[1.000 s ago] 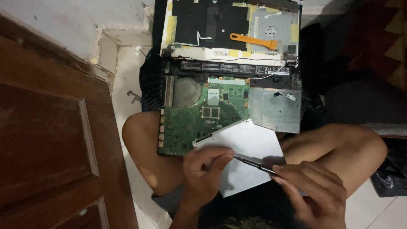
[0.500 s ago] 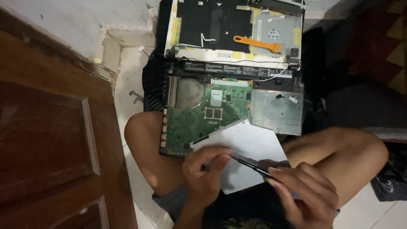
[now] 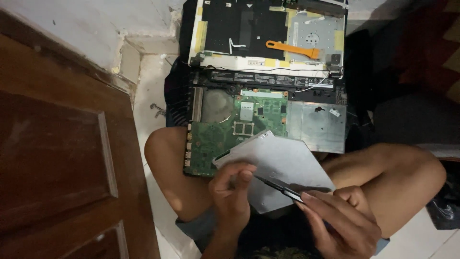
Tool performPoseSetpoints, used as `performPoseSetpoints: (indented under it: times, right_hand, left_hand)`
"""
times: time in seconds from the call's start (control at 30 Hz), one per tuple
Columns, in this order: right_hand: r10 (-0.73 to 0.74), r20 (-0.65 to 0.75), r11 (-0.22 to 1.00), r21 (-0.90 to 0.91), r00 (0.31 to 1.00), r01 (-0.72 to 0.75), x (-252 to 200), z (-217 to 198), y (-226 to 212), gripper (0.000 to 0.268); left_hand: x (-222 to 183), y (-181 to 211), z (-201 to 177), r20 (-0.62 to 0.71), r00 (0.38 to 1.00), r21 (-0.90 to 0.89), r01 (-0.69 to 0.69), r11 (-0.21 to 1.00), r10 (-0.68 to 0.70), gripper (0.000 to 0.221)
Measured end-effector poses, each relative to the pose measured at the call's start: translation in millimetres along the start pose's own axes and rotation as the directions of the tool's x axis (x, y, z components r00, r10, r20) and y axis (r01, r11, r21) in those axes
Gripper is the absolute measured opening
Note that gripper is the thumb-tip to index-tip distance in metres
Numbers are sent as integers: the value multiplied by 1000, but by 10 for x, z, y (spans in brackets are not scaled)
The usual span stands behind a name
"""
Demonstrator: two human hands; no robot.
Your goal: The person is disassembling a laptop, removing screws with a screwdriver and extracting the optical drive and other internal components.
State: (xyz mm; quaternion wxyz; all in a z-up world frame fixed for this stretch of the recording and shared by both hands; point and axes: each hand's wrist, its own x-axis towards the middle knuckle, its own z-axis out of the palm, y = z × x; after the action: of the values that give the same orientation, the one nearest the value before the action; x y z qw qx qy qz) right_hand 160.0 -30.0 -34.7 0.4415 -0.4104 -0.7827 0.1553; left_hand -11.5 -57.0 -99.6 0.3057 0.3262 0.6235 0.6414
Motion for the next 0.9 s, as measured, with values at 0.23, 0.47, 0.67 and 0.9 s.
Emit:
performPoseSetpoints:
  times: [0.23,0.47,0.67,0.9]
  right_hand:
    - [-1,-17,1000,7,1000,1,45,10,-8,16]
    - [39,-31,999,-20,999,-40,63,41,-70,12]
    - [61,-52,998,1,997,-61,48,69,-68,15]
    - [109,-43,994,-4,993,-109,42,71,-109,12]
  left_hand:
    - [-31,-58,61,-32,999,-128,29,991,-33,30]
    - [-50,-119,77,-42,997,-147,59,987,-66,34]
    - [-44,-128,80,-31,997,-169,58,984,-64,31]
    - [-61,-140,83,-60,994,-181,81,980,-93,32]
